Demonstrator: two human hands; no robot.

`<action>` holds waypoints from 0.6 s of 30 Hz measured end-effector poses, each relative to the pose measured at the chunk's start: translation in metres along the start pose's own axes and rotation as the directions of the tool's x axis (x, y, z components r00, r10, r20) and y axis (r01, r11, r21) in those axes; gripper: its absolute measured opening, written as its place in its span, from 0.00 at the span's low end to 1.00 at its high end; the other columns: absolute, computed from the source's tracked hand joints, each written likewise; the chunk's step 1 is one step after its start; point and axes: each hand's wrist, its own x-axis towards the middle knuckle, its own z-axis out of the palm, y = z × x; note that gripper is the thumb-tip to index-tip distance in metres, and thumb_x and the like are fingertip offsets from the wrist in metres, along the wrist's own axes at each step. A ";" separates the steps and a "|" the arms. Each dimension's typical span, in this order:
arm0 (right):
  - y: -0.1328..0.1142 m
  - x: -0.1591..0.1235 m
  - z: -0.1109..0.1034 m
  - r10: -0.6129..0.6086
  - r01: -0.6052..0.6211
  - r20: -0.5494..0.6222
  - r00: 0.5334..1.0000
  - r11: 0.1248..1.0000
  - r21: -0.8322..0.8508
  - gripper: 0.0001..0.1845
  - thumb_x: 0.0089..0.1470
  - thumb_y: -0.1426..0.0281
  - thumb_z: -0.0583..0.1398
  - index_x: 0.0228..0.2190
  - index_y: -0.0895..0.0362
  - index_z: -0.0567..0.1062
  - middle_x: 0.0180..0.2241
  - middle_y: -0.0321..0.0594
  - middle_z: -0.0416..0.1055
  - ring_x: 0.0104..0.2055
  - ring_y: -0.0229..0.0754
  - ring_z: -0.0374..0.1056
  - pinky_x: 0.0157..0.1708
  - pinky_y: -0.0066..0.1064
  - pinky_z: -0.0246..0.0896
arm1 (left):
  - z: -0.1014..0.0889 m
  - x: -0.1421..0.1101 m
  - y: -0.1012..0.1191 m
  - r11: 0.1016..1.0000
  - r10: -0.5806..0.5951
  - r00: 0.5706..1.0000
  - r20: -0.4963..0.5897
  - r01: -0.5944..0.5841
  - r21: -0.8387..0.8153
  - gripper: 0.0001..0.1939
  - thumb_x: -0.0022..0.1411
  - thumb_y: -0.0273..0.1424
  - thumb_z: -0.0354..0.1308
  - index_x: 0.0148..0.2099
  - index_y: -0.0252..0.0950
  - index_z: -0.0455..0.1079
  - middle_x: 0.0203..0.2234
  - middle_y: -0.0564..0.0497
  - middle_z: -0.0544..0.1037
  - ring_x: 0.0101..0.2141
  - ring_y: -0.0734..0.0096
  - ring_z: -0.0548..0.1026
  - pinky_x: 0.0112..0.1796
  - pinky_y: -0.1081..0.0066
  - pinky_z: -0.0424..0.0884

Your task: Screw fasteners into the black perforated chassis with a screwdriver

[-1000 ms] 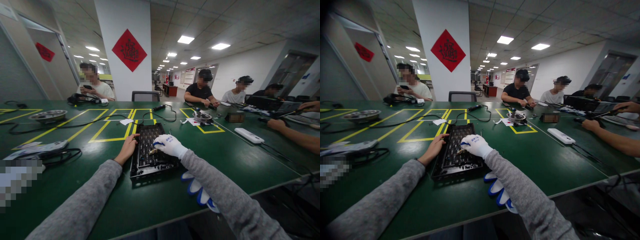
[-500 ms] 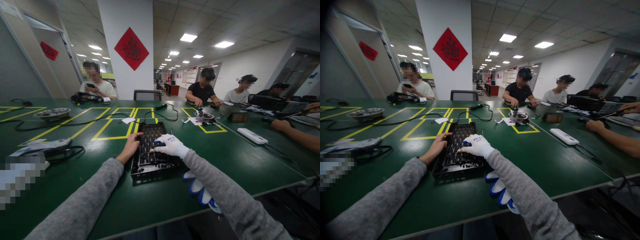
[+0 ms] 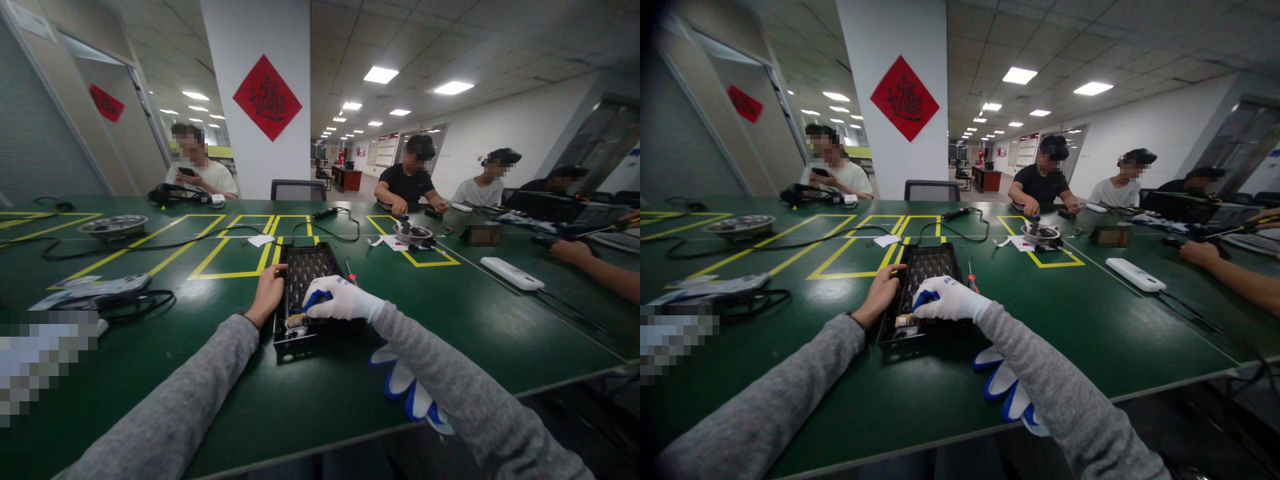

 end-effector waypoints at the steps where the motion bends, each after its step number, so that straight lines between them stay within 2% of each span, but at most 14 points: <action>1: -0.002 0.000 0.000 -0.047 0.048 0.013 0.999 0.998 -0.040 0.09 0.47 0.68 0.61 0.31 0.60 0.76 0.33 0.38 0.72 0.36 0.37 0.68 0.39 0.28 0.61 | 0.000 0.001 0.000 1.000 0.002 1.000 0.001 -0.002 0.006 0.24 0.44 0.21 0.45 0.45 0.34 0.69 0.39 0.45 0.70 0.45 0.57 0.66 0.49 0.57 0.64; 6: -0.003 0.000 -0.001 -0.139 0.149 0.080 0.987 0.979 -0.138 0.07 0.48 0.68 0.61 0.29 0.60 0.75 0.32 0.39 0.72 0.35 0.36 0.67 0.38 0.27 0.61 | -0.003 0.005 0.000 1.000 0.006 1.000 0.005 -0.006 0.022 0.22 0.43 0.21 0.47 0.42 0.35 0.70 0.41 0.46 0.69 0.46 0.58 0.66 0.49 0.59 0.63; 12: -0.014 -0.002 0.000 -0.201 0.217 0.081 0.976 0.916 -0.339 0.07 0.47 0.67 0.60 0.27 0.58 0.74 0.31 0.39 0.71 0.35 0.38 0.65 0.40 0.29 0.60 | -0.002 0.005 -0.001 1.000 -0.005 1.000 0.000 0.005 0.021 0.21 0.43 0.22 0.47 0.41 0.35 0.70 0.41 0.46 0.67 0.44 0.60 0.67 0.48 0.61 0.64; 18: -0.018 -0.004 0.001 -0.198 0.228 0.119 0.973 0.899 -0.374 0.06 0.47 0.68 0.61 0.26 0.58 0.74 0.31 0.39 0.71 0.35 0.38 0.66 0.41 0.30 0.59 | -0.003 0.005 0.003 0.999 -0.018 1.000 0.006 0.018 0.037 0.21 0.42 0.21 0.48 0.41 0.35 0.70 0.40 0.46 0.66 0.44 0.59 0.66 0.49 0.60 0.64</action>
